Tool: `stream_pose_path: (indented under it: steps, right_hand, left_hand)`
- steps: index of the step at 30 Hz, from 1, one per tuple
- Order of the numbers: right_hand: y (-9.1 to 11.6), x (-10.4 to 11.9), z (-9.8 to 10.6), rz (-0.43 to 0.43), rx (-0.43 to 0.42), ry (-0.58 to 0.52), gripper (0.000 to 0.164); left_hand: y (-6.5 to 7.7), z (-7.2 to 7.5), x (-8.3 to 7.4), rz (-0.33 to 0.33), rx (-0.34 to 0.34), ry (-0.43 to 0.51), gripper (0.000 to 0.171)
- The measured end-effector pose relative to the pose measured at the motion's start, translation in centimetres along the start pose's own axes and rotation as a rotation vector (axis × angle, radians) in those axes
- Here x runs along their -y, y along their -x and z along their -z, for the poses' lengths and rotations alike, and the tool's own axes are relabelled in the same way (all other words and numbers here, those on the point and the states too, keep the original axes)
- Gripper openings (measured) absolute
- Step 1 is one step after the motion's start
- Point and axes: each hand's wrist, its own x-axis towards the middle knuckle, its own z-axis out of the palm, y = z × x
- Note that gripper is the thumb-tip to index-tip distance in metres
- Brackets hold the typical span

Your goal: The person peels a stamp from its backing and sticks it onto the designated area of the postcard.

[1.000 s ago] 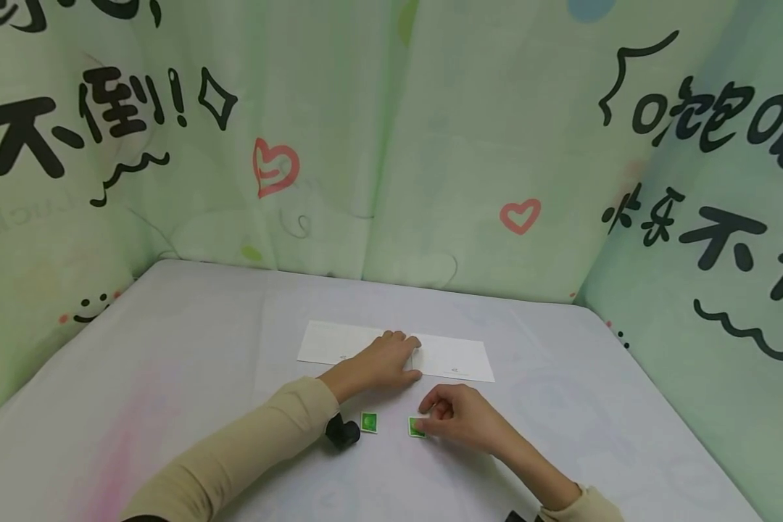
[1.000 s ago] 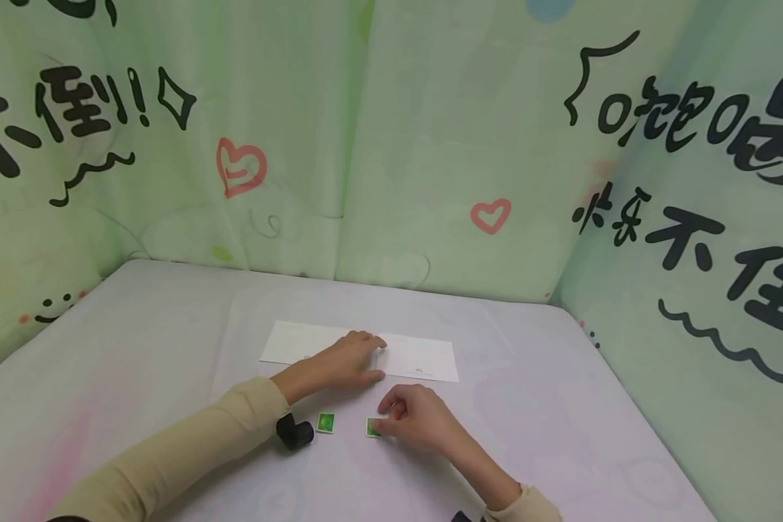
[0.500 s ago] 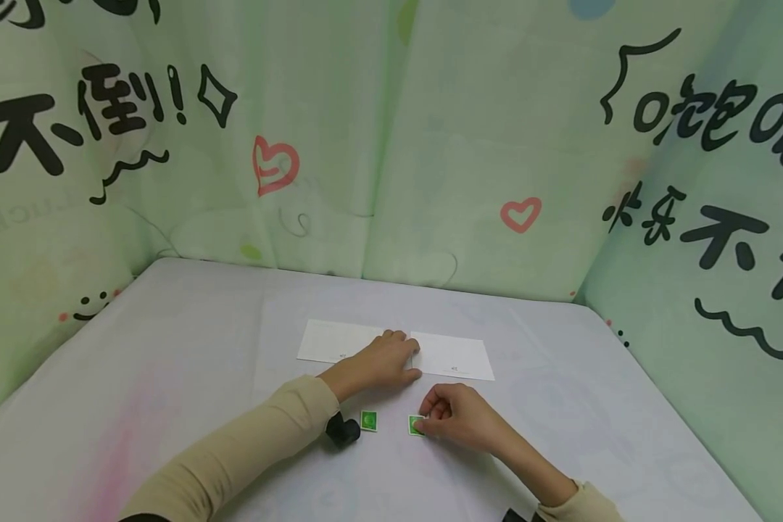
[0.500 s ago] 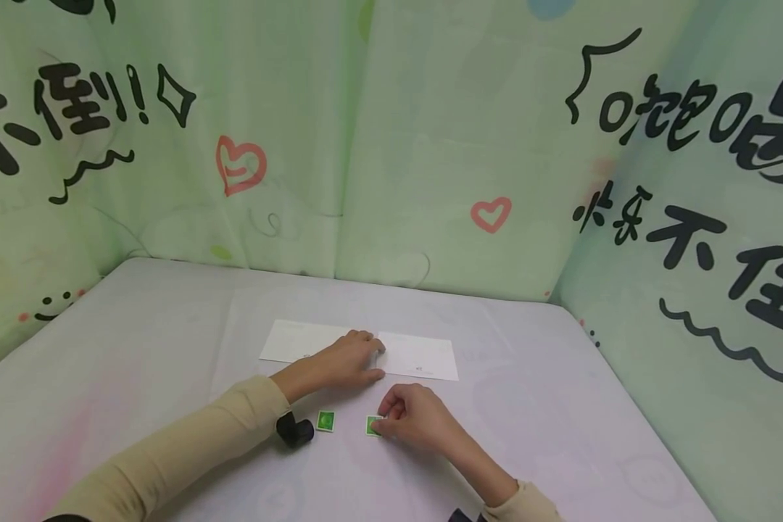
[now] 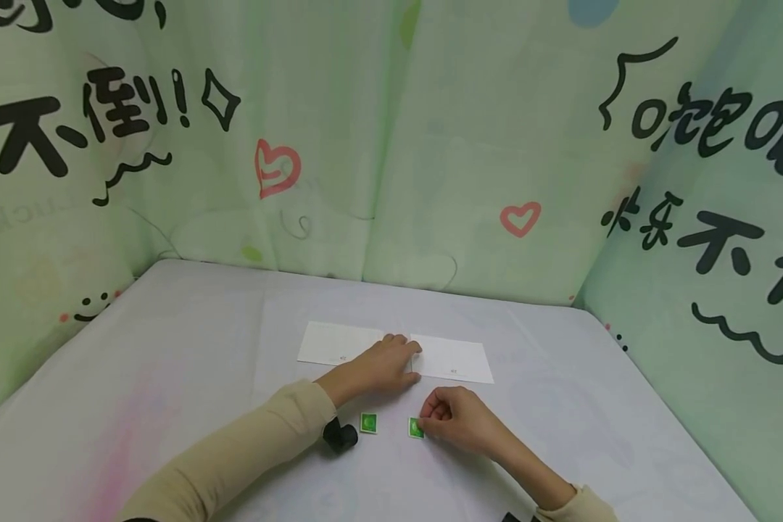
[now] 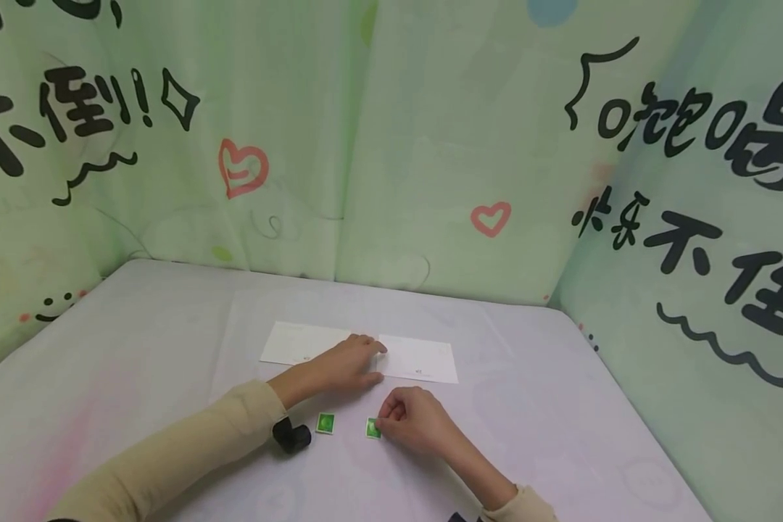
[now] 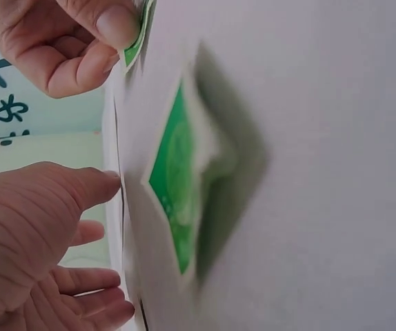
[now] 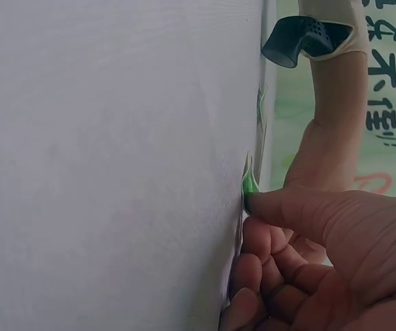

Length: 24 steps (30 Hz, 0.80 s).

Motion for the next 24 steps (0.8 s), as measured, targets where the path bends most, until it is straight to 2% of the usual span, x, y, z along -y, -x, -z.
stream_pose_path:
  steps: [6,13,19,24]
  right_hand:
    - [0.5,0.0,0.0,-0.063,-0.033,-0.04,0.013]
    - [1.2,0.2,0.1,-0.097,-0.041,-0.094,0.017]
    - [1.7,0.2,0.0,-0.102,-0.044,-0.093,0.018]
    - [1.9,0.2,-0.1,-0.058,-0.052,-0.061,0.02]
  left_hand:
    - [1.1,-0.1,0.2,-0.04,-0.043,0.032,0.049]
    - [3.0,0.4,0.3,-0.04,-0.078,0.08,0.047]
    - [4.8,0.9,0.2,-0.062,-0.082,0.143,0.047]
    - [6.4,1.2,0.2,-0.085,-0.09,0.205,0.046]
